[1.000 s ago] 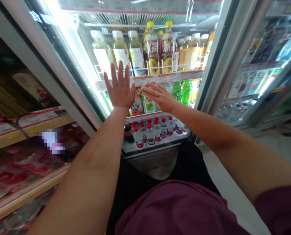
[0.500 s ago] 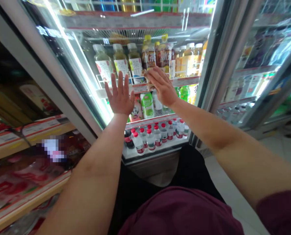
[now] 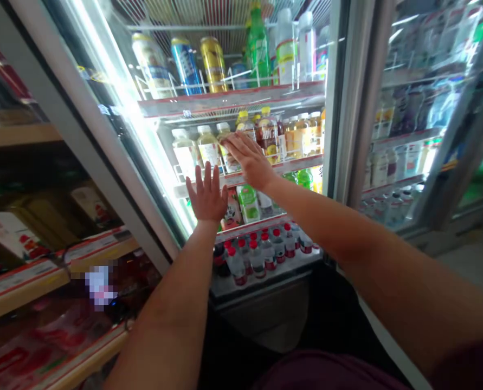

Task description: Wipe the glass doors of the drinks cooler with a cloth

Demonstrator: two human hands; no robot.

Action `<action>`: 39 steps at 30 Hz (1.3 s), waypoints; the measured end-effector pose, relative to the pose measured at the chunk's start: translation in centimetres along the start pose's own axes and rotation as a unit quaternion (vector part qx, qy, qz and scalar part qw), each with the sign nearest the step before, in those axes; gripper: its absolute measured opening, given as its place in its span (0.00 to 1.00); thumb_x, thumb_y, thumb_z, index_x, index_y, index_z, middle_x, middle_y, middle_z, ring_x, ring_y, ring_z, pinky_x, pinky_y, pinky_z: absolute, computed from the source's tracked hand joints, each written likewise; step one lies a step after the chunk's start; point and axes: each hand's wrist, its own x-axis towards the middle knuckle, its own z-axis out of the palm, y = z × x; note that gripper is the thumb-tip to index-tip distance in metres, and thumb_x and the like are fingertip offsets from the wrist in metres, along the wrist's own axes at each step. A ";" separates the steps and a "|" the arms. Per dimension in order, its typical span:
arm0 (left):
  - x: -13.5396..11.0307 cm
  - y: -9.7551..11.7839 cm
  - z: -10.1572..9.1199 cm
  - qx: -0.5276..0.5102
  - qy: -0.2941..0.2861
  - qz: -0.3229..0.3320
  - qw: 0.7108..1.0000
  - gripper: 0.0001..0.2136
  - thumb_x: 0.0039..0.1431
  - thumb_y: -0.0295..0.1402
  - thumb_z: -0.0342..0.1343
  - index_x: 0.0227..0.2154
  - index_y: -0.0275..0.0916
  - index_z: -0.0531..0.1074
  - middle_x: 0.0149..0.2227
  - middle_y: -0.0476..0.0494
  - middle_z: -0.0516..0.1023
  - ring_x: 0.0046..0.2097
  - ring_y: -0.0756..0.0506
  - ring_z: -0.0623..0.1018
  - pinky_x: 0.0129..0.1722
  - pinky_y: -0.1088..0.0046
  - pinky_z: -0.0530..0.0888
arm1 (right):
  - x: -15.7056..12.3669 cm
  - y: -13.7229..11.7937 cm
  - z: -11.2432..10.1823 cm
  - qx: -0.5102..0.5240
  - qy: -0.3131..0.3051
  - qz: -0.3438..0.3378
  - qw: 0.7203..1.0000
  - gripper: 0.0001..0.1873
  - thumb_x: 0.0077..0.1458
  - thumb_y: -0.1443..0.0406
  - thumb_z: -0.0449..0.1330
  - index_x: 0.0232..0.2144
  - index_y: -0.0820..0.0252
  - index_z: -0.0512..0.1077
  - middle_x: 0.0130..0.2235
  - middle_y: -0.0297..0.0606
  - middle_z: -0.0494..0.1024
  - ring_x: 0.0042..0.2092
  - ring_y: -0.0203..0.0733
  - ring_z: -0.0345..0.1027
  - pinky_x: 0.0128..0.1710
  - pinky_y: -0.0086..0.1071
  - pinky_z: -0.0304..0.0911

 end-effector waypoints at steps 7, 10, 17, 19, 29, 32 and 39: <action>0.0 -0.1 0.1 0.027 0.015 0.009 0.999 0.28 0.70 0.43 0.44 0.69 0.41 0.55 0.72 0.42 0.51 0.74 0.41 0.41 0.72 0.49 0.35 | 3.8 -0.5 -1.3 0.007 -0.040 -0.047 0.998 0.35 0.63 0.73 0.47 0.71 0.50 0.52 0.71 0.29 0.58 0.74 0.47 0.39 0.75 0.50 0.37; 0.0 -0.2 0.2 0.045 0.014 0.018 0.999 0.29 0.70 0.43 0.44 0.70 0.39 0.54 0.72 0.40 0.50 0.74 0.41 0.40 0.72 0.49 0.34 | 5.6 -1.2 -1.4 0.013 -0.047 -0.045 0.998 0.34 0.65 0.70 0.49 0.70 0.51 0.53 0.71 0.30 0.56 0.74 0.48 0.37 0.75 0.50 0.36; -0.1 -0.7 0.5 0.033 0.009 0.014 0.999 0.29 0.69 0.42 0.45 0.69 0.39 0.55 0.72 0.38 0.51 0.74 0.40 0.40 0.72 0.47 0.34 | 6.5 -3.7 -1.3 -0.033 -0.125 -0.132 0.983 0.30 0.65 0.73 0.49 0.66 0.52 0.62 0.70 0.29 0.60 0.73 0.45 0.41 0.74 0.44 0.40; -0.1 -0.6 0.5 0.033 0.010 0.014 0.999 0.29 0.69 0.42 0.45 0.70 0.40 0.54 0.72 0.39 0.50 0.74 0.40 0.39 0.72 0.47 0.35 | 6.9 -3.8 -1.7 -0.050 -0.137 -0.150 0.978 0.29 0.65 0.73 0.50 0.66 0.51 0.63 0.70 0.28 0.61 0.73 0.45 0.42 0.74 0.43 0.39; 0.0 0.1 -0.1 0.018 0.000 0.001 1.000 0.29 0.69 0.42 0.44 0.70 0.41 0.55 0.72 0.40 0.51 0.74 0.40 0.40 0.72 0.47 0.34 | 4.6 -0.8 -1.9 -0.030 -0.052 -0.063 0.996 0.32 0.65 0.75 0.44 0.67 0.51 0.60 0.70 0.30 0.59 0.73 0.44 0.42 0.75 0.45 0.39; 0.0 0.0 -0.1 0.023 0.005 0.005 1.000 0.28 0.69 0.42 0.44 0.69 0.41 0.55 0.72 0.41 0.51 0.74 0.41 0.41 0.72 0.48 0.35 | 3.4 0.0 -1.1 -0.015 -0.044 -0.073 0.996 0.32 0.65 0.75 0.44 0.67 0.51 0.60 0.70 0.30 0.59 0.73 0.43 0.41 0.75 0.46 0.39; -0.1 -0.1 -0.1 0.035 0.019 0.016 0.999 0.28 0.69 0.42 0.44 0.69 0.41 0.56 0.72 0.41 0.52 0.74 0.41 0.42 0.72 0.49 0.36 | -0.2 0.9 0.0 -0.006 -0.029 -0.080 0.996 0.31 0.66 0.74 0.45 0.67 0.49 0.60 0.69 0.33 0.62 0.73 0.45 0.44 0.73 0.51 0.42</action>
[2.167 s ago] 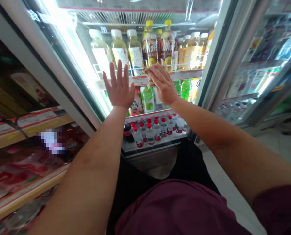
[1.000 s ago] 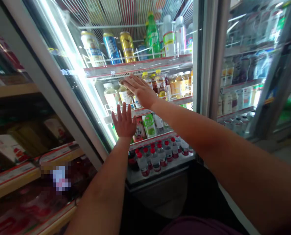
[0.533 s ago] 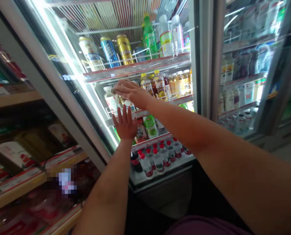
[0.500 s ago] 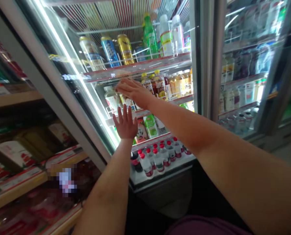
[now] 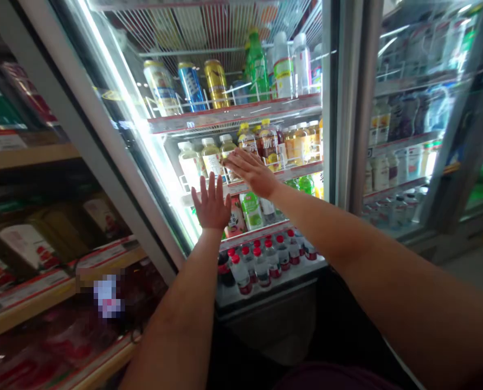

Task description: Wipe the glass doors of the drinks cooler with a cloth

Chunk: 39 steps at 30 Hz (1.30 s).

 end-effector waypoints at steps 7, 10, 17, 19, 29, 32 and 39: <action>0.1 0.0 0.1 -0.011 -0.008 -0.011 1.000 0.28 0.69 0.42 0.45 0.69 0.42 0.55 0.72 0.42 0.52 0.74 0.41 0.41 0.72 0.50 0.35 | 1.4 1.2 -1.4 0.012 -0.016 -0.009 1.000 0.32 0.65 0.74 0.47 0.67 0.46 0.59 0.69 0.29 0.61 0.73 0.44 0.44 0.74 0.49 0.41; 0.0 0.0 0.1 -0.015 -0.008 -0.010 1.000 0.28 0.69 0.43 0.45 0.70 0.41 0.55 0.72 0.41 0.51 0.74 0.41 0.41 0.72 0.50 0.34 | 1.6 1.1 -1.6 0.011 0.006 0.036 0.999 0.32 0.64 0.74 0.46 0.68 0.50 0.59 0.70 0.31 0.59 0.73 0.46 0.41 0.74 0.49 0.39; 0.1 0.0 0.1 -0.019 -0.017 -0.013 1.000 0.29 0.69 0.43 0.44 0.70 0.41 0.54 0.72 0.41 0.51 0.74 0.41 0.40 0.72 0.49 0.34 | 1.6 1.5 -1.7 0.008 0.012 0.033 0.999 0.34 0.64 0.74 0.45 0.68 0.47 0.58 0.69 0.26 0.61 0.73 0.45 0.43 0.75 0.50 0.40; 0.1 0.0 0.0 -0.017 -0.017 -0.013 1.000 0.29 0.69 0.44 0.44 0.70 0.41 0.54 0.72 0.41 0.50 0.74 0.41 0.40 0.72 0.48 0.34 | 1.4 1.6 -1.5 0.007 0.030 0.050 0.998 0.34 0.64 0.74 0.45 0.68 0.47 0.58 0.69 0.26 0.60 0.73 0.45 0.42 0.75 0.50 0.40; 0.0 -0.2 0.2 -0.005 -0.012 -0.008 1.000 0.28 0.69 0.42 0.45 0.69 0.39 0.56 0.72 0.40 0.51 0.74 0.40 0.41 0.72 0.50 0.33 | -0.4 2.7 -1.9 0.004 -0.020 -0.027 0.999 0.31 0.65 0.75 0.46 0.67 0.48 0.60 0.69 0.28 0.62 0.73 0.44 0.45 0.74 0.48 0.43; 0.1 -0.3 0.3 0.004 -0.013 -0.007 1.000 0.28 0.69 0.43 0.45 0.69 0.38 0.56 0.72 0.39 0.51 0.74 0.40 0.41 0.72 0.50 0.34 | -0.5 2.8 -1.8 -0.009 0.032 0.031 0.999 0.32 0.65 0.74 0.46 0.69 0.48 0.57 0.70 0.29 0.60 0.73 0.47 0.43 0.74 0.50 0.42; 0.0 -0.4 0.5 0.006 -0.004 0.002 1.000 0.28 0.69 0.42 0.45 0.69 0.39 0.56 0.72 0.39 0.52 0.74 0.39 0.42 0.72 0.49 0.34 | -3.6 2.0 -0.9 -0.003 -0.022 -0.043 0.999 0.31 0.67 0.74 0.46 0.68 0.46 0.58 0.68 0.30 0.65 0.71 0.45 0.49 0.73 0.49 0.46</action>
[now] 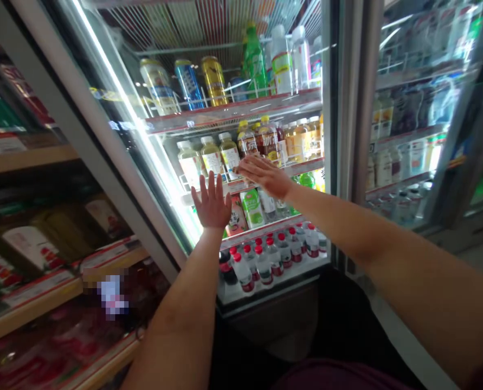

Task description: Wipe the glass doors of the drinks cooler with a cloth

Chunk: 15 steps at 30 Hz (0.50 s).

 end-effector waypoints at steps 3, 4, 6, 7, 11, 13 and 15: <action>0.0 0.0 0.0 0.002 0.004 0.004 1.000 0.28 0.69 0.42 0.45 0.69 0.39 0.55 0.72 0.39 0.52 0.74 0.40 0.42 0.72 0.49 0.34 | -0.2 0.2 0.3 -0.003 0.029 0.025 0.999 0.30 0.67 0.73 0.47 0.67 0.48 0.59 0.68 0.31 0.64 0.72 0.45 0.48 0.73 0.50 0.46; 0.0 0.0 0.0 0.002 0.005 0.004 1.000 0.28 0.69 0.42 0.45 0.69 0.39 0.55 0.72 0.39 0.51 0.74 0.40 0.42 0.72 0.49 0.34 | -0.4 0.1 0.6 -0.007 0.044 0.045 0.998 0.29 0.67 0.72 0.47 0.67 0.49 0.60 0.68 0.32 0.63 0.72 0.46 0.47 0.73 0.50 0.46; 0.0 0.0 0.0 0.001 0.004 0.006 1.000 0.28 0.69 0.42 0.44 0.69 0.38 0.55 0.72 0.39 0.51 0.74 0.40 0.42 0.72 0.49 0.35 | -1.2 -0.4 1.2 -0.011 0.060 0.071 0.996 0.28 0.68 0.72 0.47 0.67 0.51 0.60 0.69 0.34 0.63 0.72 0.47 0.45 0.73 0.51 0.45; 0.0 0.0 0.0 0.001 0.003 0.006 1.000 0.28 0.69 0.42 0.44 0.69 0.38 0.55 0.72 0.39 0.51 0.74 0.40 0.42 0.72 0.49 0.34 | -1.7 -0.6 1.4 -0.009 0.055 0.068 0.996 0.28 0.68 0.72 0.46 0.67 0.51 0.60 0.68 0.35 0.63 0.72 0.46 0.46 0.73 0.51 0.45; 0.0 0.0 0.0 -0.001 0.004 0.005 1.000 0.28 0.69 0.42 0.44 0.69 0.39 0.55 0.72 0.39 0.52 0.74 0.39 0.43 0.72 0.49 0.35 | -3.5 -0.9 1.5 0.010 -0.014 -0.019 1.000 0.28 0.68 0.72 0.46 0.67 0.49 0.59 0.67 0.32 0.65 0.72 0.44 0.48 0.72 0.50 0.47; 0.0 0.0 0.0 0.002 0.007 0.005 1.000 0.28 0.69 0.42 0.45 0.69 0.39 0.55 0.72 0.39 0.52 0.74 0.40 0.43 0.72 0.49 0.35 | -3.4 -0.5 1.2 0.009 -0.021 -0.033 0.999 0.28 0.69 0.71 0.47 0.67 0.49 0.59 0.67 0.31 0.65 0.72 0.44 0.49 0.72 0.49 0.48; -0.1 0.0 0.0 0.006 0.009 0.009 1.000 0.28 0.69 0.42 0.45 0.69 0.39 0.55 0.72 0.40 0.52 0.74 0.40 0.43 0.72 0.49 0.35 | -3.0 -0.2 1.0 0.002 0.004 -0.005 1.000 0.28 0.69 0.71 0.46 0.68 0.48 0.58 0.68 0.32 0.64 0.72 0.45 0.48 0.73 0.50 0.47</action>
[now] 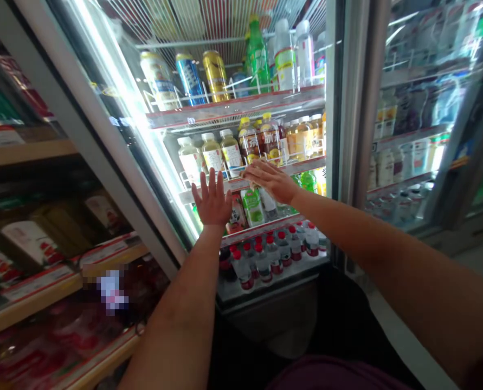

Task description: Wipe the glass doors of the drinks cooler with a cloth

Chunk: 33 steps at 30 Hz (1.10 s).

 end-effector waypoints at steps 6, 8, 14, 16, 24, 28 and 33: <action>-0.1 -0.1 0.0 0.015 0.006 0.011 1.000 0.28 0.70 0.42 0.44 0.69 0.37 0.55 0.71 0.39 0.52 0.74 0.40 0.42 0.72 0.49 0.36 | -2.3 -1.5 1.8 -0.013 0.006 0.015 1.000 0.29 0.67 0.73 0.47 0.67 0.51 0.59 0.67 0.34 0.65 0.72 0.45 0.47 0.72 0.49 0.48; -0.1 -0.1 0.1 0.013 0.008 0.013 1.000 0.28 0.70 0.41 0.44 0.69 0.38 0.55 0.71 0.39 0.53 0.74 0.40 0.42 0.72 0.49 0.36 | -3.5 -1.8 2.2 0.003 -0.052 -0.066 0.996 0.29 0.67 0.73 0.48 0.67 0.50 0.60 0.67 0.33 0.66 0.71 0.42 0.50 0.71 0.47 0.50; -0.1 0.0 0.0 0.008 0.009 0.009 1.000 0.28 0.70 0.41 0.45 0.69 0.39 0.56 0.71 0.39 0.53 0.74 0.40 0.43 0.72 0.49 0.37 | -4.4 -2.1 2.7 -0.004 -0.022 -0.023 0.999 0.30 0.67 0.73 0.49 0.68 0.51 0.58 0.68 0.35 0.64 0.72 0.45 0.48 0.71 0.49 0.48; -0.1 0.0 0.0 0.007 0.008 0.008 1.000 0.28 0.70 0.41 0.45 0.69 0.39 0.56 0.72 0.40 0.53 0.74 0.40 0.43 0.72 0.50 0.37 | -4.9 -2.7 3.3 0.002 -0.016 0.004 1.000 0.32 0.65 0.74 0.51 0.68 0.52 0.57 0.68 0.37 0.64 0.72 0.46 0.47 0.71 0.50 0.48; -0.1 0.1 -0.1 -0.002 0.000 -0.002 1.000 0.28 0.70 0.42 0.44 0.69 0.39 0.55 0.72 0.40 0.52 0.74 0.41 0.42 0.72 0.51 0.35 | -5.3 -3.5 3.9 0.023 -0.041 -0.061 0.997 0.28 0.67 0.73 0.50 0.67 0.53 0.60 0.66 0.36 0.67 0.71 0.43 0.51 0.70 0.48 0.52; -0.1 0.1 -0.2 -0.005 -0.005 -0.003 1.000 0.28 0.70 0.42 0.44 0.69 0.40 0.55 0.72 0.41 0.52 0.74 0.41 0.42 0.72 0.51 0.35 | -4.5 -4.1 3.6 0.021 -0.009 0.024 0.999 0.30 0.66 0.74 0.49 0.67 0.52 0.59 0.67 0.38 0.65 0.72 0.45 0.47 0.71 0.52 0.50; -0.1 0.2 -0.3 -0.003 -0.004 -0.005 1.000 0.28 0.70 0.41 0.44 0.69 0.40 0.56 0.72 0.42 0.53 0.74 0.41 0.42 0.72 0.51 0.35 | -4.5 -4.2 3.4 0.047 -0.095 -0.085 0.991 0.29 0.66 0.74 0.50 0.66 0.50 0.61 0.65 0.34 0.68 0.70 0.42 0.53 0.71 0.47 0.52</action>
